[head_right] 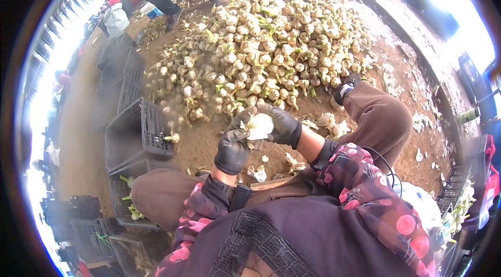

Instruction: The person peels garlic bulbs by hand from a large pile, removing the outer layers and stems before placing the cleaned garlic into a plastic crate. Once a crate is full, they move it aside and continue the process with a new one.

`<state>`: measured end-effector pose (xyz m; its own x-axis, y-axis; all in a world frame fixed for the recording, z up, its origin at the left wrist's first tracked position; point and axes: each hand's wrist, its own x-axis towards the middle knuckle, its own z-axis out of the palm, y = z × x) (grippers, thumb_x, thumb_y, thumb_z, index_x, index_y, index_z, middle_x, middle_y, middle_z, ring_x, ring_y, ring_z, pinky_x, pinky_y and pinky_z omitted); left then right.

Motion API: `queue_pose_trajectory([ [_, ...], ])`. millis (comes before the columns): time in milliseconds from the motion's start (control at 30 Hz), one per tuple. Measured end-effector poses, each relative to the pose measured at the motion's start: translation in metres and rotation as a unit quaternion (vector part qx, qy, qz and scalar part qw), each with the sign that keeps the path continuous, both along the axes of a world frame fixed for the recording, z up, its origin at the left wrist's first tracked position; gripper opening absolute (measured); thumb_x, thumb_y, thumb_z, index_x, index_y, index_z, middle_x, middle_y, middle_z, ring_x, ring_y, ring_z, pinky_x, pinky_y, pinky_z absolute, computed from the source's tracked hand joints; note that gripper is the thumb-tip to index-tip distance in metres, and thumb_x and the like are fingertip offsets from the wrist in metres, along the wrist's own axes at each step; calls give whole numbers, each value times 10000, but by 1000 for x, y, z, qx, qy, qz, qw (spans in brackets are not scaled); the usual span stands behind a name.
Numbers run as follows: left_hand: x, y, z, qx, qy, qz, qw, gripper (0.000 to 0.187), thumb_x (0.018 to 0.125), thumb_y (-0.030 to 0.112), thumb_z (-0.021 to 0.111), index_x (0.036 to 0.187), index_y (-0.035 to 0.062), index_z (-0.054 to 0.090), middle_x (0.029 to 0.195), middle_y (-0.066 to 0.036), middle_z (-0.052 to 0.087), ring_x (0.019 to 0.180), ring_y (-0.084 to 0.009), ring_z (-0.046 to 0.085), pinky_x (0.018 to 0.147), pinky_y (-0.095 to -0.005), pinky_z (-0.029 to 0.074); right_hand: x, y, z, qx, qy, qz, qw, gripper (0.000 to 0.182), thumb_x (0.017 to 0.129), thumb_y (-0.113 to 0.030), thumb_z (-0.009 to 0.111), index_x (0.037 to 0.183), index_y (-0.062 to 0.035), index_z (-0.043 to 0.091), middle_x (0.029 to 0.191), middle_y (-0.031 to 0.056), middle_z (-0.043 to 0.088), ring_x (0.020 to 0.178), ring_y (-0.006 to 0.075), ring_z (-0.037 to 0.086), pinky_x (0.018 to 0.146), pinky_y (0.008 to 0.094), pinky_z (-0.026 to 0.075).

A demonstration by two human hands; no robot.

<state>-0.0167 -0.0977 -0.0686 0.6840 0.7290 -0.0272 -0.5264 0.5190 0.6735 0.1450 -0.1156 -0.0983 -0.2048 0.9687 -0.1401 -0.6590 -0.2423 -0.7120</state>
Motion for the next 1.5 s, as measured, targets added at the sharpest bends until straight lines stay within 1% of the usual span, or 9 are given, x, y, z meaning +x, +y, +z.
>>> queue_pose_trajectory([
  [233,-10,15,-27,143,132,36,980,323,765,47,449,1057,20,582,791,-105,603,687,-231,580,601,-331,464,5,6,-9,-49,-24,-60,997,235,883,-344,584,936,-117,615,798,27,644,633,135,624,500,266,500],
  [433,3,12,-36,530,521,190,641,135,815,174,533,914,128,613,846,-158,633,786,-359,600,672,-421,487,-9,-18,30,-62,-222,-102,968,298,887,-352,594,917,-56,604,686,19,597,499,90,537,393,228,400],
  [733,-2,13,-67,432,618,-47,655,303,812,387,564,1016,176,641,1018,-125,648,968,-317,606,802,-394,492,-26,-36,46,2,-392,-63,918,240,904,-280,588,839,-49,590,705,-16,574,639,60,528,573,226,429],
  [867,5,22,-160,402,694,-380,461,422,820,402,535,1181,189,590,1124,-181,603,1095,-379,534,946,-440,417,-23,-28,71,181,-231,-126,948,249,941,-259,524,1012,-28,583,866,19,614,751,91,578,648,239,466],
  [933,-3,23,-99,460,588,-6,665,544,814,392,590,1263,99,497,1195,-197,563,1113,-350,533,936,-410,426,6,-12,32,97,-142,-90,981,260,943,-261,523,1057,-31,567,921,21,608,803,95,568,684,240,463],
  [1000,-8,32,-49,273,574,30,771,509,843,263,560,1292,62,433,1150,-180,578,1045,-273,584,855,-367,490,15,-7,9,84,-279,-158,943,236,952,-247,515,1059,-40,556,911,-2,583,871,86,516,772,233,427],
  [1067,-13,29,-19,-34,147,-100,983,526,827,175,566,1319,87,402,1094,-122,591,974,-223,606,820,-361,520,10,-5,3,138,-299,-155,931,179,943,-204,535,1012,-40,546,874,-5,565,843,88,508,762,237,428],
  [1333,0,8,-32,-30,141,-7,990,522,801,-39,440,1303,83,371,1042,-99,582,815,-175,635,701,-282,550,7,1,-21,104,-340,-159,921,172,833,-138,646,951,-45,564,796,31,587,751,117,542,687,265,456],
  [1500,5,3,-48,168,305,83,934,482,828,-9,518,1287,79,399,955,-84,617,748,-154,641,567,-269,511,-3,-17,34,179,-746,-87,636,185,741,-219,654,805,-60,586,752,123,610,690,289,606,604,385,478],
])
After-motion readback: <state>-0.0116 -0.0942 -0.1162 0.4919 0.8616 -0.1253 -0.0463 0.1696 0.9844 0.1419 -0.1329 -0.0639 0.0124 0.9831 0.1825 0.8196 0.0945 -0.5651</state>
